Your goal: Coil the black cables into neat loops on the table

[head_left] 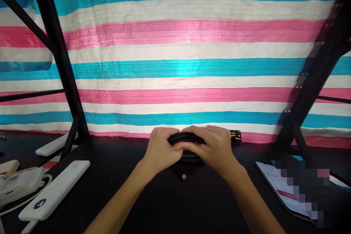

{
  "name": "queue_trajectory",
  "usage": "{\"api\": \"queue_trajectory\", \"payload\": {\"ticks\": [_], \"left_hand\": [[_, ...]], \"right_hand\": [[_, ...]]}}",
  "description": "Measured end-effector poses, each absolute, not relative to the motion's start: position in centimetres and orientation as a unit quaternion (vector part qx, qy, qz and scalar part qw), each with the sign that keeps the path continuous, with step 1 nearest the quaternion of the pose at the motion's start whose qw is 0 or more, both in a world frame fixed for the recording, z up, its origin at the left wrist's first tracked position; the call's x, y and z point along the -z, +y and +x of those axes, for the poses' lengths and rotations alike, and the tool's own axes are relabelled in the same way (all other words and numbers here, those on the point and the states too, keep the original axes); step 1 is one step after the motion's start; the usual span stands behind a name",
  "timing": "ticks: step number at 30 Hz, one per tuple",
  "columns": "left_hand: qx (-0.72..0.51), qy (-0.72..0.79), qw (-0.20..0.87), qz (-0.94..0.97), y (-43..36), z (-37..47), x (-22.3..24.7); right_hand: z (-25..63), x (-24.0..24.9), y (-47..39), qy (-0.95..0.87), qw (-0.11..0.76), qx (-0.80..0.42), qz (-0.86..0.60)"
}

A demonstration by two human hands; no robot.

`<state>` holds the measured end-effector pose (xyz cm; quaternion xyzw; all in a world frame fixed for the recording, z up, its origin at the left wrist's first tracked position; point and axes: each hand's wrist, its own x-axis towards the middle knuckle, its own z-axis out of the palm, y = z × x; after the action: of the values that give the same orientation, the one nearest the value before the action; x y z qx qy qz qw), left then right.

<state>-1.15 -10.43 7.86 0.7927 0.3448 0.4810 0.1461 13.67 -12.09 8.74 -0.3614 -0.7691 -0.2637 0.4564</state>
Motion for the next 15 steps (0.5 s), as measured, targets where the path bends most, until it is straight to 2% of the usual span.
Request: {"api": "queue_trajectory", "payload": {"ticks": [9,15], "left_hand": [[-0.456,0.379,0.107,0.798,-10.1,-1.6,-7.8],[-0.440,0.391,0.144,0.796,-8.8,-1.5,-7.3]], "right_hand": [[13.2,-8.0,-11.4,-0.769,0.474,0.223,-0.365],[13.0,-7.4,-10.6,-0.759,0.453,0.229,-0.408]]}}
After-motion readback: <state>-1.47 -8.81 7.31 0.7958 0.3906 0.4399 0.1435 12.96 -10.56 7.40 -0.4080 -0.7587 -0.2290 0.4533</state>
